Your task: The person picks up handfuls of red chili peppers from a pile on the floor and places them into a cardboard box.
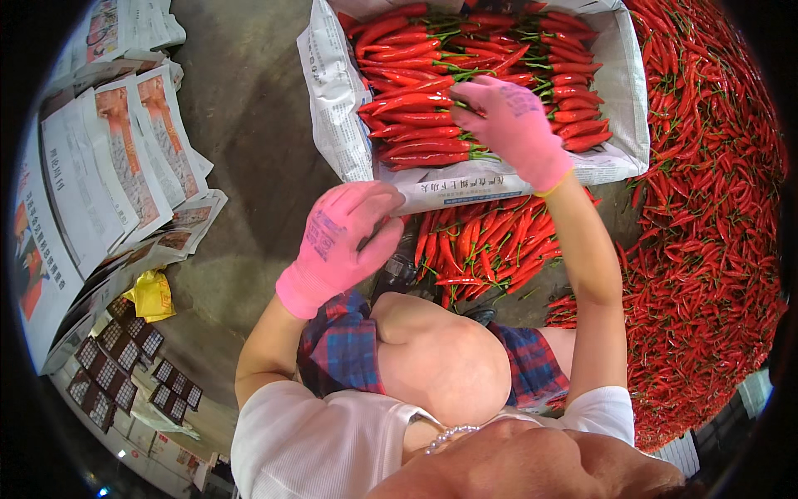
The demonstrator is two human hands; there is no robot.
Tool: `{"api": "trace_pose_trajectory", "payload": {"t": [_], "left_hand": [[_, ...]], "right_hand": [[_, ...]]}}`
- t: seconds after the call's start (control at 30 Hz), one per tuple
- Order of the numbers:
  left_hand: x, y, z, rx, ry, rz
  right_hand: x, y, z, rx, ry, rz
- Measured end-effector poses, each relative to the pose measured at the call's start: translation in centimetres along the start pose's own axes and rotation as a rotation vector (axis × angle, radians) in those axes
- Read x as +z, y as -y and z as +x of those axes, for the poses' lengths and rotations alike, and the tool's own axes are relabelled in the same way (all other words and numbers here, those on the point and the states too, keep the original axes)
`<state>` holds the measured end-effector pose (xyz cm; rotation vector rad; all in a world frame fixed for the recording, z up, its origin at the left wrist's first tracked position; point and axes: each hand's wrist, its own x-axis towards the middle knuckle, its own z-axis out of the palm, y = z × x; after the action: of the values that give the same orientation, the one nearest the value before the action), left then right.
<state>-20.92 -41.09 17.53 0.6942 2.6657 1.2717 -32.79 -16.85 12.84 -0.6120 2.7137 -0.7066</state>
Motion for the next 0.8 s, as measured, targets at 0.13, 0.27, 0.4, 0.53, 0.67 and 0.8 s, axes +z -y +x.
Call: {"api": "trace_pose_trajectory", "payload": {"t": [0.13,0.27,0.4,0.53,0.67,0.8], "left_hand": [[0.7,-0.3,0.7,0.029,0.028,-0.034],[0.9,-0.2,-0.7,0.078,-0.003,-0.066],[2.0,-0.4,-0.8,0.101,-0.060,-0.121],[2.1,-0.9,-1.1,0.066,-0.041,-0.172],[1.0,-0.7,-2.6,0.056,-0.025,-0.152],[1.4,-1.6,-2.0,0.051,0.043,-0.271]], "right_hand": [[4.6,-1.5,3.8,0.005,0.006,-0.072],[2.8,1.5,3.3,-0.041,-0.042,0.017],[5.5,3.8,3.2,-0.110,-0.145,0.138],[6.9,4.2,5.5,-0.055,0.161,-0.067],[5.8,2.9,4.7,-0.002,0.077,0.787],[-2.7,-2.2,-5.4,0.165,-0.202,0.877]]}}
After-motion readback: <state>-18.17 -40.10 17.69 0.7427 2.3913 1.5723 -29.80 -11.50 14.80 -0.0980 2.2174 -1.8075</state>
